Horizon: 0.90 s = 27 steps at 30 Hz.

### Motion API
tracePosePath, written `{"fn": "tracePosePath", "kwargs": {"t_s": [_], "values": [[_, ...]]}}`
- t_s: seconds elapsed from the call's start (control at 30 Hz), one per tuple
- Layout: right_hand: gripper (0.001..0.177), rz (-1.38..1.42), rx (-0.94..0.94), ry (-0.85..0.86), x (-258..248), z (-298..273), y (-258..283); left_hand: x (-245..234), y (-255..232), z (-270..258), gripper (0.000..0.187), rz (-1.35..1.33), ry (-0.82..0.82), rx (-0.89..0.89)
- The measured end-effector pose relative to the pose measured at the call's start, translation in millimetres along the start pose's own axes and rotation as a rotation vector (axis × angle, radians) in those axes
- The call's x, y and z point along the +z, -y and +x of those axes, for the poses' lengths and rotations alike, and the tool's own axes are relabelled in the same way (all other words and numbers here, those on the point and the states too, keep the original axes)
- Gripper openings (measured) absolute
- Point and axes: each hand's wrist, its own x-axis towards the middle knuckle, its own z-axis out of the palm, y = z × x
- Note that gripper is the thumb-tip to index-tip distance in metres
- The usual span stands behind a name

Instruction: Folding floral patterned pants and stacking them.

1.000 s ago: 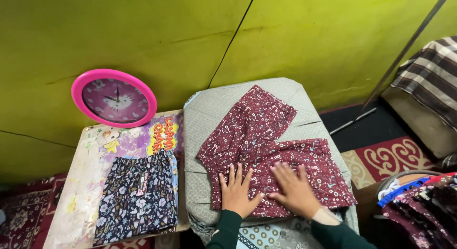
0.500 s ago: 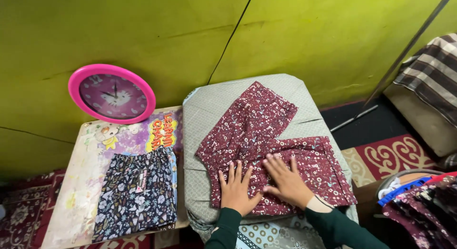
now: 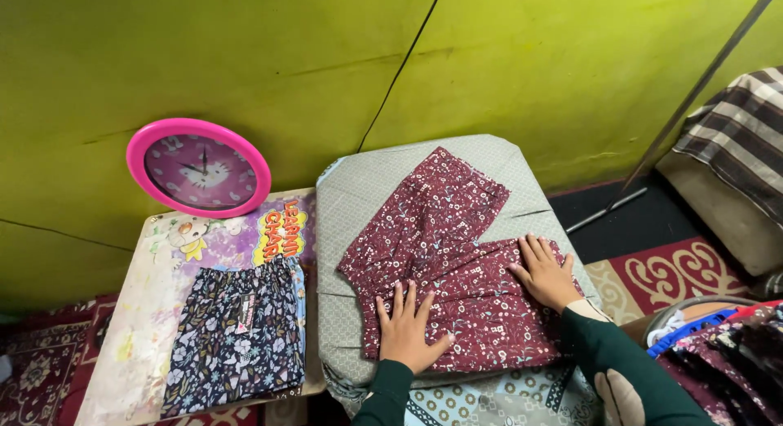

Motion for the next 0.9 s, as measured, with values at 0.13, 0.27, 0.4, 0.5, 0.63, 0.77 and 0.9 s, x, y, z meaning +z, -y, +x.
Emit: {"fn": "tracePosePath", "kwargs": {"t_s": [0.13,0.27,0.4,0.5,0.63,0.77,0.9], "values": [[0.082,-0.091,-0.001,-0.044,11.3,-0.4,1.3,-40.9,-28.3,-20.9,0.09,-0.118,0.137,0.006],[0.08,-0.102,0.002,-0.081,15.2,-0.7,1.7,-10.7,-44.3,-27.9,0.079,-0.069,0.072,0.346],[0.079,-0.084,-0.008,-0.105,16.2,1.1,-0.1,44.2,-44.9,-20.7,0.031,-0.136,-0.23,0.592],[0.077,-0.004,0.03,-0.027,11.4,8.9,-3.1,34.1,-52.1,-16.1,0.018,-0.259,-0.099,0.499],[0.066,0.01,-0.06,-0.169,15.4,7.9,-13.1,7.4,-56.4,-29.6,0.024,-0.398,0.145,0.321],[0.036,-0.159,-0.126,-0.256,-3.5,5.0,-6.5,-15.0,-34.2,-31.7,0.021,-0.695,0.069,0.359],[0.025,0.048,-0.388,-0.131,8.6,-17.7,-18.2,-30.9,4.8,-46.9,0.013,-0.9,0.076,0.251]]}}
